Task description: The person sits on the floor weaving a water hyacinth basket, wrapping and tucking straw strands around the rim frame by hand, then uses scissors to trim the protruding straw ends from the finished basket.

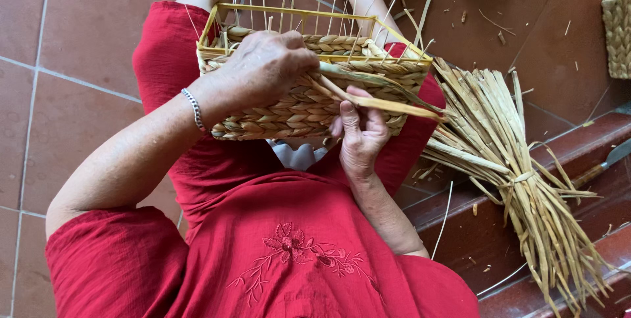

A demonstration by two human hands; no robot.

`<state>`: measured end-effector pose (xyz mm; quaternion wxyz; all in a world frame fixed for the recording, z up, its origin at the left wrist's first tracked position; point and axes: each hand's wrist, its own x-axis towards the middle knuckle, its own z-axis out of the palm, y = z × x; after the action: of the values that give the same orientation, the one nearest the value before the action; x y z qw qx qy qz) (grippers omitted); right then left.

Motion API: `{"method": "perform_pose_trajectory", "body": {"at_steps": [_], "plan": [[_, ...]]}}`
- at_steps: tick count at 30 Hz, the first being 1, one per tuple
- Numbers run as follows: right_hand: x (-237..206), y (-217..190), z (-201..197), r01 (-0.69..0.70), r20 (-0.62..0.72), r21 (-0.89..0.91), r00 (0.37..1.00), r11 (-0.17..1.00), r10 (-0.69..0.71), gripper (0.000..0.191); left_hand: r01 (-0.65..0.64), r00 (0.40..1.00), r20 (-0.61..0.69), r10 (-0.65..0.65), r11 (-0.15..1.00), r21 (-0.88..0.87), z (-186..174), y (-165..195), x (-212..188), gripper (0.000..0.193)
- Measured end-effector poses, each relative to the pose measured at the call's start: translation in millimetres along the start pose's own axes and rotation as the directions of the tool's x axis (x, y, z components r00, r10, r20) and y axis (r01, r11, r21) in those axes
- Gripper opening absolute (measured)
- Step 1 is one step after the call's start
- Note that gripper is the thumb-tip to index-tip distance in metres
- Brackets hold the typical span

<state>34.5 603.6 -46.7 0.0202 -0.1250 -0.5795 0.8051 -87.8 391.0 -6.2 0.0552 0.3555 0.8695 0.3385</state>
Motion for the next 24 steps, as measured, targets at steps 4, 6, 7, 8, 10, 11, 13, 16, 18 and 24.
{"method": "perform_pose_trajectory", "body": {"at_steps": [4,6,7,8,10,11,13,16,18,24], "plan": [[28.6,-29.5,18.7,0.610,0.277,-0.560,0.775,0.560,-0.568,0.012,0.005,0.998,0.069,-0.007,1.000,0.031,-6.3,0.8,-0.8,0.032],[45.9,-43.2,29.5,0.624,0.357,-0.631,0.761,0.461,-0.542,0.010,-0.003,0.992,0.124,-0.007,0.997,0.081,-9.3,0.5,0.1,0.033],[52.4,-48.5,35.3,0.628,0.393,-0.664,0.755,0.407,-0.525,0.009,-0.023,0.995,0.102,0.015,0.996,0.086,-10.6,0.7,-0.1,0.034],[57.7,-52.2,41.3,0.601,0.405,-0.712,0.774,0.364,-0.486,0.009,-0.045,0.996,0.078,0.038,0.995,0.090,-11.6,0.8,-0.3,0.035],[68.0,-56.8,52.4,0.551,0.426,-0.790,0.809,0.268,-0.406,0.010,-0.079,0.996,0.037,0.076,0.993,0.084,-14.9,-0.5,-1.5,0.042],[72.4,-58.3,56.4,0.535,0.408,-0.767,0.833,0.354,-0.374,0.011,-0.094,0.995,0.023,0.093,0.993,0.071,-17.4,-1.7,-3.1,0.050],[81.8,-59.1,61.9,0.486,0.380,-0.705,0.874,0.516,-0.304,0.013,-0.116,0.993,0.016,0.115,0.991,0.067,-22.9,-7.8,-2.3,0.053],[97.7,-53.8,67.3,0.535,0.448,-0.694,0.845,0.481,-0.294,0.016,-0.097,0.993,0.073,0.095,0.995,0.026,-33.0,-22.5,5.0,0.047],[105.5,-48.1,69.1,0.487,0.403,-0.700,0.873,0.522,-0.274,0.027,-0.025,0.988,0.149,0.038,0.996,-0.088,-44.4,-38.1,11.1,0.050],[122.9,-28.3,75.6,0.300,0.195,-0.662,0.954,0.687,-0.228,0.065,0.210,0.960,-0.091,-0.266,0.893,-0.398,-84.5,-131.8,60.8,0.021]]}}
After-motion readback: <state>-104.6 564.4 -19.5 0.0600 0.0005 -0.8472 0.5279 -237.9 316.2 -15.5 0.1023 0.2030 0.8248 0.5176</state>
